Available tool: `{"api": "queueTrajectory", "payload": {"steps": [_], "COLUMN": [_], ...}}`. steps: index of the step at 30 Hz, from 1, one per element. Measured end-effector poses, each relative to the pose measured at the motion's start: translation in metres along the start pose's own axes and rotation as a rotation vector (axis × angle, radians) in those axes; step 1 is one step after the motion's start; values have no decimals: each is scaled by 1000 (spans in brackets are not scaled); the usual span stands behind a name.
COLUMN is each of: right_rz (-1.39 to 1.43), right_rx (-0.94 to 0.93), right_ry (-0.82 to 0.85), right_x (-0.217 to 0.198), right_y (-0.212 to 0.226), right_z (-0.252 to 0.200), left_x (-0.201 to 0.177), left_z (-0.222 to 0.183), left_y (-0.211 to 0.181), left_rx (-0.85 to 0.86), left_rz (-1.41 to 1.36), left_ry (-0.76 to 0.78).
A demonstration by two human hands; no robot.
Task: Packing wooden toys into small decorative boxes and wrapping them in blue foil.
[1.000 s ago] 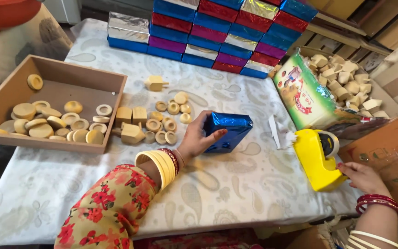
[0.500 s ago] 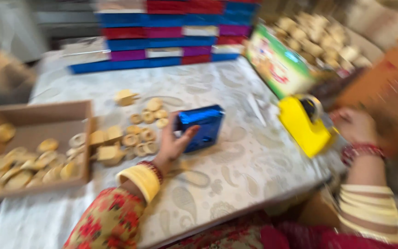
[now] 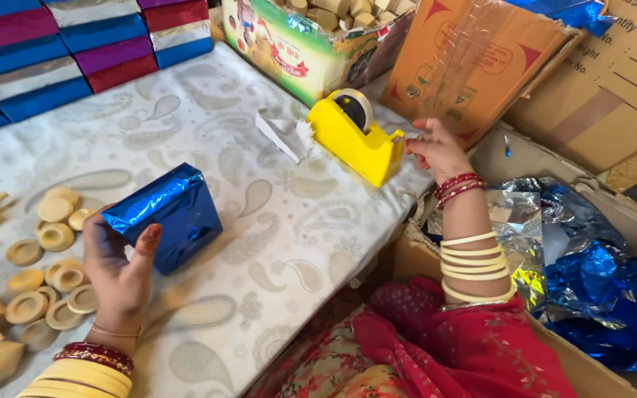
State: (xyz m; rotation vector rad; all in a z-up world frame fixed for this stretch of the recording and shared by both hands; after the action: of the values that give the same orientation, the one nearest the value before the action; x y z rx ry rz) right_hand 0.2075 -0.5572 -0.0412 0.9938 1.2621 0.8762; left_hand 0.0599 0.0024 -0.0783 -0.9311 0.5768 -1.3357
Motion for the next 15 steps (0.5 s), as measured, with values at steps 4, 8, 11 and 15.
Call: {"api": "queueTrajectory", "payload": {"steps": [4,8,11,15], "right_rz": [280,262,378,333], "right_rx": [78,86,134,67], "right_ry": [13,-41,-45,-322], "right_x": [8,19,28,38], "right_y": [-25,-28,-44,-54], "right_z": [4,-4,-11,-27], "left_x": [-2,-1,1,5], "left_z": [-1,0,-1,0], "left_y": [4,4,1,-10], "left_rx": [19,11,-2,-26], "left_rz": [-29,41,-7,200], "left_ry": [18,4,-19,-127]}}
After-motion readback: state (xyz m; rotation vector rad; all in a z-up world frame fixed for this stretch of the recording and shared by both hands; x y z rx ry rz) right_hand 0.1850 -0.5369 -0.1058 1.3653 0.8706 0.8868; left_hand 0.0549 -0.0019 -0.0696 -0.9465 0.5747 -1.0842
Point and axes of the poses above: each hand's wrist, its own z-axis towards the middle knuckle, its own x-axis out of the palm, y = z × x, the point moved 4 cm from there along z, towards the middle knuckle, and after that the axes turned 3 degrees about -z, right-handed, at the moved point
